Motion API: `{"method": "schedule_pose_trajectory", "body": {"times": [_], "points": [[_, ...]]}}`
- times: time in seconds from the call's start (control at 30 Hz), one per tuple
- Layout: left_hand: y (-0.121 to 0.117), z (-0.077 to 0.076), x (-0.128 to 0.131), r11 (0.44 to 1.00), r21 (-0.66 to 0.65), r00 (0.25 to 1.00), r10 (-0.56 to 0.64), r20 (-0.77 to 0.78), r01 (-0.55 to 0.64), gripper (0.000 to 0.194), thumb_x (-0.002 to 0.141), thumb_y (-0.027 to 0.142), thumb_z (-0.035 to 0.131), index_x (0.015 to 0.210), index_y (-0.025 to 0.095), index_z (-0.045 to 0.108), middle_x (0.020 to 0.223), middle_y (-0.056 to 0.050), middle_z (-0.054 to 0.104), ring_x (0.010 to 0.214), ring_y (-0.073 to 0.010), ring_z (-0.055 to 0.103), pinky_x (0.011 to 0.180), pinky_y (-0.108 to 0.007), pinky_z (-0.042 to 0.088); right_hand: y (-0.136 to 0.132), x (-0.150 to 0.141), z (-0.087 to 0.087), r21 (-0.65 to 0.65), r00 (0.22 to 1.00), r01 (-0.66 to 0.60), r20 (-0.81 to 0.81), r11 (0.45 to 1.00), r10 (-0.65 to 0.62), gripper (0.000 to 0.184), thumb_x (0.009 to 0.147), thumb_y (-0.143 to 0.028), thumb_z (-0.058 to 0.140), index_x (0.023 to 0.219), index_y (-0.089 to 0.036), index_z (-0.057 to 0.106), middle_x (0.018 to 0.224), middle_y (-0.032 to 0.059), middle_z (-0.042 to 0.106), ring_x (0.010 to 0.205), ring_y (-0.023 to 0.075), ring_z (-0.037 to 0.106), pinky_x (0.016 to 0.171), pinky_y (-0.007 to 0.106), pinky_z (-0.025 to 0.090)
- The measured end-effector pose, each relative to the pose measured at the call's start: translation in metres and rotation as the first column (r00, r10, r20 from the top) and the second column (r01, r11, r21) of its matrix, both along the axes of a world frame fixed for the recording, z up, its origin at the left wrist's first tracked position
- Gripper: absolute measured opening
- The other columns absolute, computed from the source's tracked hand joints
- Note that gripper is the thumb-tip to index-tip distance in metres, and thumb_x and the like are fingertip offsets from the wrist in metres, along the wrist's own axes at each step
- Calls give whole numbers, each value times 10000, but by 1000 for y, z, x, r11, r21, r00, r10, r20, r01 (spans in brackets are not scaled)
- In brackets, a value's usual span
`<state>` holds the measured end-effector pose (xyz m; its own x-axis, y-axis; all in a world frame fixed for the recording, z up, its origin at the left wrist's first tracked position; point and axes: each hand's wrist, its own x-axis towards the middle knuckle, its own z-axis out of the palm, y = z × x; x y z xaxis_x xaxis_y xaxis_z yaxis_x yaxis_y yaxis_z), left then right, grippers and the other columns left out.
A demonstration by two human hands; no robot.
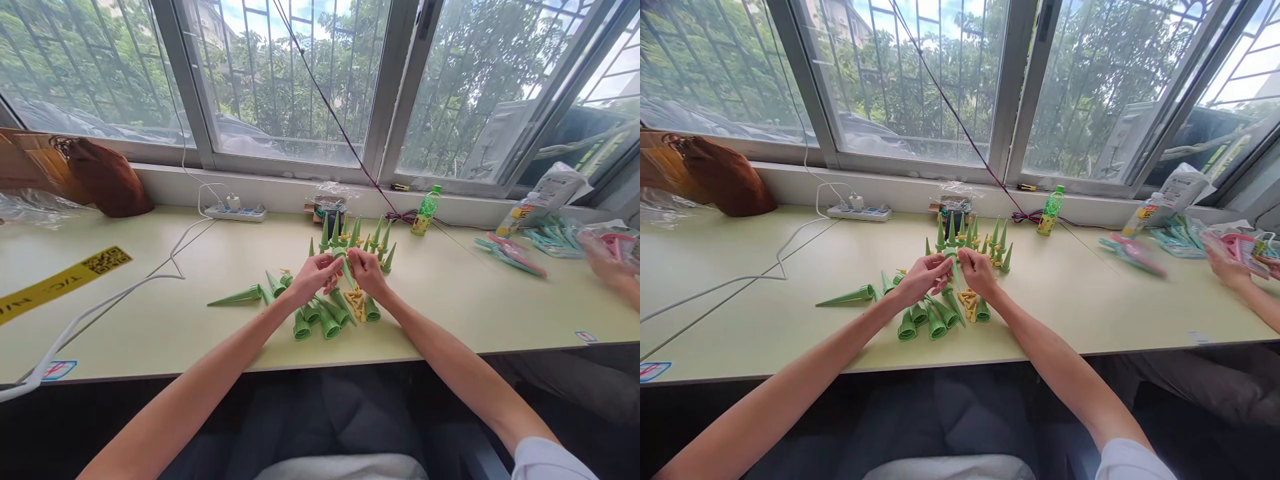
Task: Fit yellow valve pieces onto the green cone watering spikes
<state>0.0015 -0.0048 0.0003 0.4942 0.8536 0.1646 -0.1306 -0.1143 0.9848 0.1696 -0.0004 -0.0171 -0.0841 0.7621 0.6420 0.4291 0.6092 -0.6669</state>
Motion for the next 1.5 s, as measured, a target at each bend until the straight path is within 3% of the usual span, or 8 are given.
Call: {"method": "schedule_pose_trajectory", "body": {"times": [0.17,0.37,0.5,0.63,0.83,0.97,1.13,1.5], "points": [[2,-4,0,973,218,996,83,-20,-76,312,781,441,721,788,156,595,596,25,549,435,-70,467,385,-202,380,1,0,-2,-22,999,-34,-39,999,34,516,952,-606,376,613,-218,357,492,-37,371,465,105,329,467,261,262],[0,-1,0,953,285,993,116,-33,-102,326,804,433,687,941,137,667,614,18,563,435,-73,467,372,-204,372,2,-2,-3,-39,997,-47,-60,998,44,522,947,-613,381,607,-218,367,481,-36,380,452,103,338,463,261,257],[2,-2,0,970,238,998,61,-19,-55,380,789,457,708,988,135,674,663,8,602,431,-70,472,384,-213,396,1,-3,-1,-27,997,-44,-64,999,42,528,946,-610,391,597,-216,357,473,-42,364,448,98,322,462,262,248],[6,-3,1,991,126,999,36,29,-39,425,777,486,721,980,121,642,588,22,558,437,-86,488,375,-211,395,-1,-5,2,-19,999,-23,-45,1000,22,558,920,-643,419,572,-213,343,468,-43,360,456,93,323,468,257,258],[3,1,2,996,-13,995,86,52,-86,718,739,481,767,1283,103,492,545,55,542,410,-86,462,356,-205,347,-5,-8,5,-3,999,-31,-17,1000,31,572,886,-673,453,569,-201,392,483,-39,407,467,86,360,473,241,280],[0,3,1,996,-39,995,81,57,-79,685,763,459,756,1291,102,506,562,56,550,382,-57,411,345,-202,303,-9,-9,7,-9,999,-42,-9,999,42,557,901,-649,446,581,-193,444,491,-29,444,466,89,375,470,240,288],[0,4,1,992,-88,993,100,62,-95,631,778,406,758,1284,100,537,583,44,567,375,-38,390,342,-192,259,-10,-8,8,14,999,-47,19,999,47,544,909,-620,464,581,-185,470,493,-44,374,468,84,319,472,246,253],[1,4,1,985,-134,988,121,98,-107,694,742,373,795,1311,73,536,534,49,547,371,-34,357,349,-187,236,-10,-8,8,14,998,-44,35,999,43,522,909,-602,472,582,-197,433,492,-50,344,472,89,310,472,247,245]]}}
